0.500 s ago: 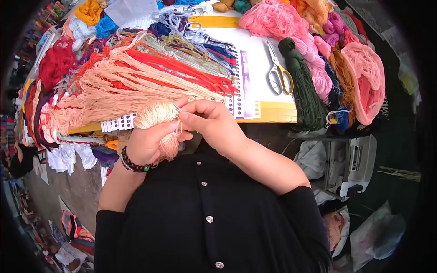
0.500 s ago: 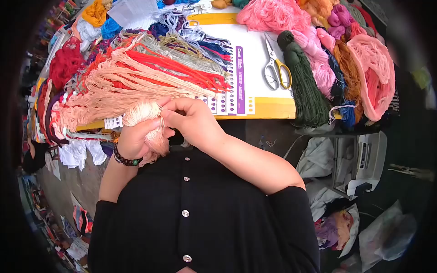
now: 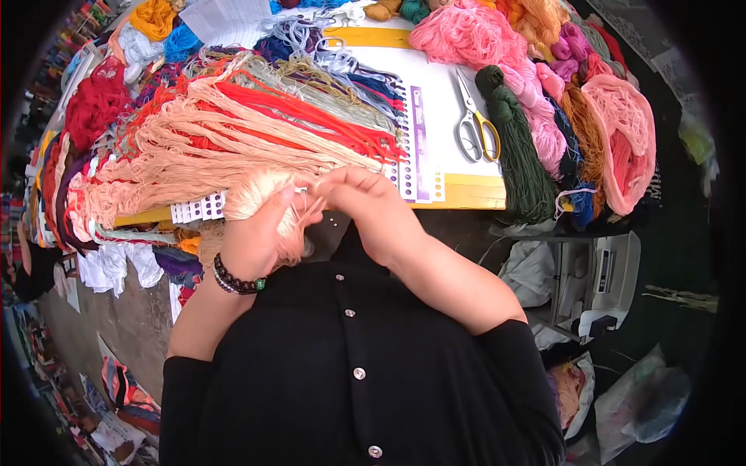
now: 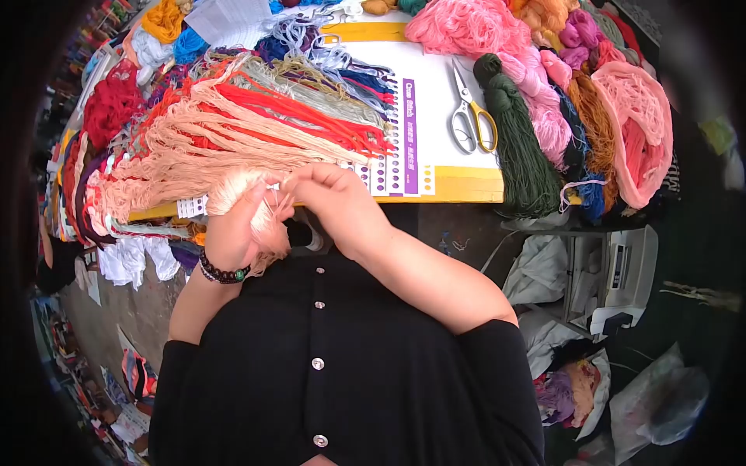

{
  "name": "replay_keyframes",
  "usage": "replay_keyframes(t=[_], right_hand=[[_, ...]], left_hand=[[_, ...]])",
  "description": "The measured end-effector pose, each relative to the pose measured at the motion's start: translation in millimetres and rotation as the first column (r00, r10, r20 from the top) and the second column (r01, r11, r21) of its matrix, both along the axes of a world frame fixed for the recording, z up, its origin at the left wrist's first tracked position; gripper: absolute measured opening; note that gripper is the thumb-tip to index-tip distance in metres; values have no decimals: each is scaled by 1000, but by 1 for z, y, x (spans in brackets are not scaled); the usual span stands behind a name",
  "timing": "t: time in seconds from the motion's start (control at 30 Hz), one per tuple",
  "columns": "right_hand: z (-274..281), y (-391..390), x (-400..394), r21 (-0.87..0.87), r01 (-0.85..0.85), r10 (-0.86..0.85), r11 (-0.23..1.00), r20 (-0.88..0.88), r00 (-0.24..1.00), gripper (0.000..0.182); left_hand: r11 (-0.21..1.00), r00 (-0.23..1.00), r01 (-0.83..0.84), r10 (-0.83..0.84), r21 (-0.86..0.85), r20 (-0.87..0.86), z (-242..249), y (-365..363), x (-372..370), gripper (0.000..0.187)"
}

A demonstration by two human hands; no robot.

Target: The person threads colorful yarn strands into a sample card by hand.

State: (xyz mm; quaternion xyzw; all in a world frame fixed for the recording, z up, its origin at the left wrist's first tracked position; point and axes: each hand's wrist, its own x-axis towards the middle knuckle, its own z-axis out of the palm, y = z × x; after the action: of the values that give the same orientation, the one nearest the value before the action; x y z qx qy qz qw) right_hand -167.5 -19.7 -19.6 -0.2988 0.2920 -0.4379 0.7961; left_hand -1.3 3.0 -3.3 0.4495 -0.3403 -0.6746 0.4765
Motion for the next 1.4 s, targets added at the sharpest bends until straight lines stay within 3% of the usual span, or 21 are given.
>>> replay_keyframes(t=[0.07,0.1,0.13,0.2,0.37,0.43,0.57,0.6,0.67,0.93,1.03,1.13,1.23,1.27,1.3,1.33,1.4], right_hand=[[5,-5,-1,138,100,-121,985,146,982,11],[1,-7,-4,138,101,-121,985,147,982,11],[-7,-10,-9,92,33,-46,995,150,988,12],[1,-7,-8,25,-27,25,999,62,998,14],[0,-1,5,48,-44,46,998,-40,998,8],[-1,0,5,32,-33,35,999,-76,997,15],[3,1,1,56,-72,73,996,-15,997,7],[6,2,0,61,-74,74,995,7,997,14],[11,4,2,65,-36,37,997,-9,999,9],[5,3,-3,-9,-33,32,999,-135,990,12],[4,3,-5,-4,-104,103,995,-90,991,10],[3,3,-4,-47,-27,24,999,-60,998,10],[8,2,-5,47,-39,39,998,-6,999,6],[-1,-1,-4,30,-4,2,1000,63,998,10],[-5,-4,-3,15,32,-34,999,131,991,15],[2,-5,-6,132,47,-73,990,203,977,17],[-8,-11,-13,129,-12,-27,992,300,954,17]], left_hand=[[996,996,-69,65,-61,-65,7,-2,-3,27],[996,985,-69,77,56,-154,4,-3,6,29],[996,985,-69,77,56,-153,1,-3,8,29],[977,969,186,-200,-100,-144,-1,-3,9,37],[979,987,164,-162,-126,21,-1,0,-5,46],[979,983,184,-185,-91,-10,-3,0,-5,46],[977,979,201,-202,-66,-2,5,0,-6,47],[977,979,201,-202,-66,-2,7,0,-6,47],[989,986,144,-140,40,-86,9,-2,-5,47],[985,985,170,-170,-5,-8,5,0,-9,47],[987,987,163,-163,2,1,5,0,-9,47],[990,989,142,-142,9,-31,5,-1,-9,45],[997,993,76,-73,31,-88,1,-1,-7,41],[998,993,27,-20,55,-116,-3,-1,-4,38],[991,982,104,-115,-79,-152,-4,-6,4,34],[997,976,57,-65,-46,-207,-5,-5,6,34],[997,975,20,-36,-74,-217,-6,-5,9,34]])
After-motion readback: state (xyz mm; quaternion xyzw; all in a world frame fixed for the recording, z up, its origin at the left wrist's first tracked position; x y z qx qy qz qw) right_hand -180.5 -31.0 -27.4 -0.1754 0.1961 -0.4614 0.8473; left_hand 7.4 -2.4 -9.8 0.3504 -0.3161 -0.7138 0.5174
